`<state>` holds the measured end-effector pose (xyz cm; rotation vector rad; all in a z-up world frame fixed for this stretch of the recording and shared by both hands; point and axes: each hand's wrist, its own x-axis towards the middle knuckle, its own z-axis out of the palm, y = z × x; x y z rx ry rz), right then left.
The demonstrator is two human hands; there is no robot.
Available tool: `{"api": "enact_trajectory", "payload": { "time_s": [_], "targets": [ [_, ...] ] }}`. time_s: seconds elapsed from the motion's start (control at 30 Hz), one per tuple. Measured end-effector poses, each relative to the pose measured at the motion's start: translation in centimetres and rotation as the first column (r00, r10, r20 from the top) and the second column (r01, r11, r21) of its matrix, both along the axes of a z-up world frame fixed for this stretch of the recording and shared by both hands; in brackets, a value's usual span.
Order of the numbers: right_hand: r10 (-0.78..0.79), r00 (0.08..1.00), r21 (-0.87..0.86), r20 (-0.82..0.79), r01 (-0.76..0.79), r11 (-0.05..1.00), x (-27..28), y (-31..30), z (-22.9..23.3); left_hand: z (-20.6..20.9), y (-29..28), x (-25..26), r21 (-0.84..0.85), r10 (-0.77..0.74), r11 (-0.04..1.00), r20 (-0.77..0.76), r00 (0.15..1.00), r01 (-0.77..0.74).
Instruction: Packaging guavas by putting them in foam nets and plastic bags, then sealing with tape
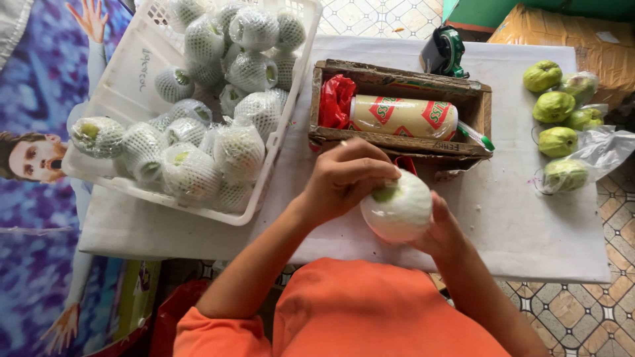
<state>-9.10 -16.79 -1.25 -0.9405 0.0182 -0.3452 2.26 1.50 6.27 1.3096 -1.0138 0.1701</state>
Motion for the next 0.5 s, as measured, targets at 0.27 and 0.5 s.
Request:
{"api": "enact_trajectory", "payload": {
  "time_s": [0.27,0.5],
  "targets": [
    [-0.021,0.988,0.253,-0.15,0.059,0.966,1.1,0.9,0.1,0.1,0.4,-0.8,0.104,0.381,0.909,0.18,0.907,-0.403],
    [-0.021,0.993,0.189,-0.113,0.042,0.981,2.6,2.5,0.2,0.0,-0.5,-1.5,-0.078,-0.001,0.997,-0.088,0.996,-0.005]
  ]
}}
